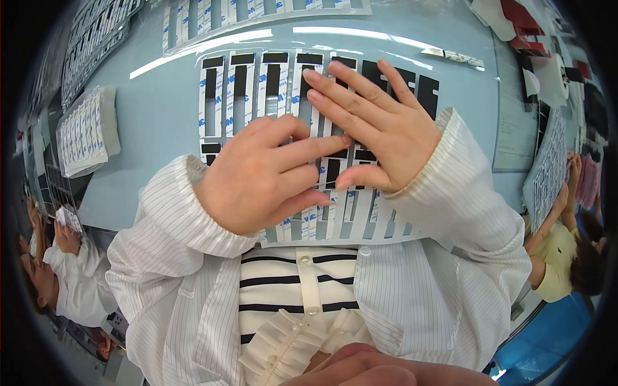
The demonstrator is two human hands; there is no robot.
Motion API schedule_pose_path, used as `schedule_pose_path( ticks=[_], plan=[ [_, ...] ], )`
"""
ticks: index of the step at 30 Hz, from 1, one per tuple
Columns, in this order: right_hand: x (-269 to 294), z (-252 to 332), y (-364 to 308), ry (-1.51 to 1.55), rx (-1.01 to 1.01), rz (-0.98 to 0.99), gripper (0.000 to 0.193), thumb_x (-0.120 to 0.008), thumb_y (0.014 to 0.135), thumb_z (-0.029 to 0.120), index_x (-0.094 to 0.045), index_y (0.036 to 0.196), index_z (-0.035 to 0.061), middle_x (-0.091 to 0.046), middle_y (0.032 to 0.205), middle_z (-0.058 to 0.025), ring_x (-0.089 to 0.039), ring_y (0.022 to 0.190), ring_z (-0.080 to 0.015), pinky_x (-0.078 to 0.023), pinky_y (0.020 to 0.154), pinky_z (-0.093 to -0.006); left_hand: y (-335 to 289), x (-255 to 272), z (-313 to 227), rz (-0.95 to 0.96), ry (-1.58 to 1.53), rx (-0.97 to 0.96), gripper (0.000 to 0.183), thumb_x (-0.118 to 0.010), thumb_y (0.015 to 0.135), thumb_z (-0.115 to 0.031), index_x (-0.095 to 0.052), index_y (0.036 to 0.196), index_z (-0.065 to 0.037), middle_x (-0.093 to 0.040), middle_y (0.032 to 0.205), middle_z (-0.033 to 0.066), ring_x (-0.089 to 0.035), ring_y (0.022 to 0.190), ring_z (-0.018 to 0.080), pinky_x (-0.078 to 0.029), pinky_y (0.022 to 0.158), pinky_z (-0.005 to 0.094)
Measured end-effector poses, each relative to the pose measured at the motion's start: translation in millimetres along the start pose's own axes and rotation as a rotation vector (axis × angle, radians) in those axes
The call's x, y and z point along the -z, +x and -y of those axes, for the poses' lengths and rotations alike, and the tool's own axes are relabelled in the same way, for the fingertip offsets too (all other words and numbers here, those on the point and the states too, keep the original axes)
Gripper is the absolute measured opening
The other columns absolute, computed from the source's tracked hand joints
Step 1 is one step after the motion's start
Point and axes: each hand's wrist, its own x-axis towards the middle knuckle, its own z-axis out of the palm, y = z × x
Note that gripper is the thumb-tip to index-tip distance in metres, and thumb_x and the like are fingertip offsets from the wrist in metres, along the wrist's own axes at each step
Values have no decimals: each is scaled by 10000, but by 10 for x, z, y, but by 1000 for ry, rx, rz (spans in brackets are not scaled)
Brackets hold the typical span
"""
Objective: The worker is picking and placing small electronic components or adhesive strips at a manufacturing assembly station.
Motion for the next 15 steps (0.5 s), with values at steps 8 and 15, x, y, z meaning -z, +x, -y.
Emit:
schedule_pose_path(
  ticks=[8, 15],
  plan=[
    [845, 238, -249, 931, -301, 106, 384, -765, 749, 126, -670, 1103, 13, -702, 1020, -101, -633, 705, -161, -478, 641, -252, -23, 124, -119, -156, -252, 95, 189, -802, 666, -89, -625, 714, -39, -642, 909, 98, -564, 758, 228, -446, 637, 315],
    [586, 322, -410, 1358, -494, -80, 106, -660, 851, 40, -675, 922, -36, -662, 781, -93, -555, 540, -73, -405, 485, -179, -46, 110, -189, -90, -699, 385, 168, -817, 704, -118, -692, 781, -36, -633, 750, 46, -549, 626, 126, -417, 557, 243]
  ],
)
